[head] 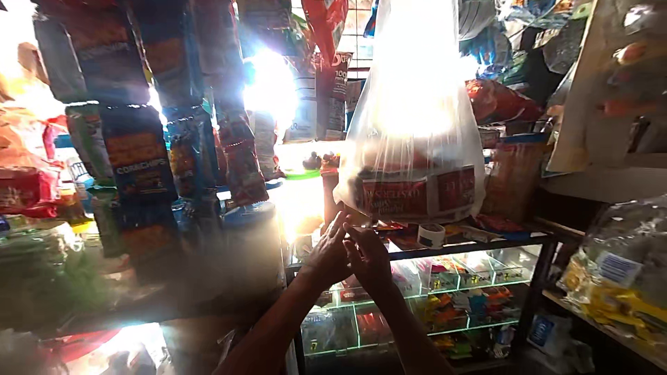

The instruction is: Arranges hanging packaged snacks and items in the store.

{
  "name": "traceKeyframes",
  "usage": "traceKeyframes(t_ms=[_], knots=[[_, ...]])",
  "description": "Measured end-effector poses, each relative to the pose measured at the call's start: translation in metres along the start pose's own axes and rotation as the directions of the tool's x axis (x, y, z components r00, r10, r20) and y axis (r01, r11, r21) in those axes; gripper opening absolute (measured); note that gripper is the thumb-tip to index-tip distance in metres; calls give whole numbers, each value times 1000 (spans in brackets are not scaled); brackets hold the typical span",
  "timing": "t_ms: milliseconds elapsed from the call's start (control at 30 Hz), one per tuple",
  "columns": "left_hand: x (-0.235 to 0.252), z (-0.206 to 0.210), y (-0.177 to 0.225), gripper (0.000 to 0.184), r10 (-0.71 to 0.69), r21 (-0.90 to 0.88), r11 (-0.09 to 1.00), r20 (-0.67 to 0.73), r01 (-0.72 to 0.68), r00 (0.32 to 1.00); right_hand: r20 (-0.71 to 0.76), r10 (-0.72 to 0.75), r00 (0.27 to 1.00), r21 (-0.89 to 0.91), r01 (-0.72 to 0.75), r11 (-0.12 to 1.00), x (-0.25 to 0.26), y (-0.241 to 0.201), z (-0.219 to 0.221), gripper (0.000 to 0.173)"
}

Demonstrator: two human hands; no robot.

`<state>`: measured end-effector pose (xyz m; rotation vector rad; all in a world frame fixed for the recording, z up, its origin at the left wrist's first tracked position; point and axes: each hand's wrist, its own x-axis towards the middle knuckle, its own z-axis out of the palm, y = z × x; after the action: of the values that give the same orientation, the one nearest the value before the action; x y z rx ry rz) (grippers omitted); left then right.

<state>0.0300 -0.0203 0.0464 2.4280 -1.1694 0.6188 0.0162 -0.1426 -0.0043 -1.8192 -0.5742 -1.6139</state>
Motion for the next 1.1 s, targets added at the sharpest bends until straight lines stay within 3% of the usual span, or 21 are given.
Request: traceKeyframes(t_ms=[133, 300, 433, 900, 1100], knots=[[5, -1, -1, 45, 8, 108, 994, 98, -18, 995, 44, 52, 998, -120, -47, 992, -6, 17, 5, 29], [4, 1, -4, 44, 3, 52, 999, 58, -6, 998, 68, 88, 994, -159, -76, 984, -3, 12, 7, 30], [5, -1, -3, 44, -43, 63, 997, 107, 37, 993, 64, 83, 994, -212, -68, 975, -4, 12, 9, 31], [9, 11, -22, 34, 62, -15, 998, 25, -61, 998, 9, 25, 1000, -356, -20, 934, -5, 10, 14, 29], [7, 8, -18, 32, 33, -40, 999, 4, -32, 999, -7, 39, 999, -340, -39, 940, -3, 7, 13, 25]])
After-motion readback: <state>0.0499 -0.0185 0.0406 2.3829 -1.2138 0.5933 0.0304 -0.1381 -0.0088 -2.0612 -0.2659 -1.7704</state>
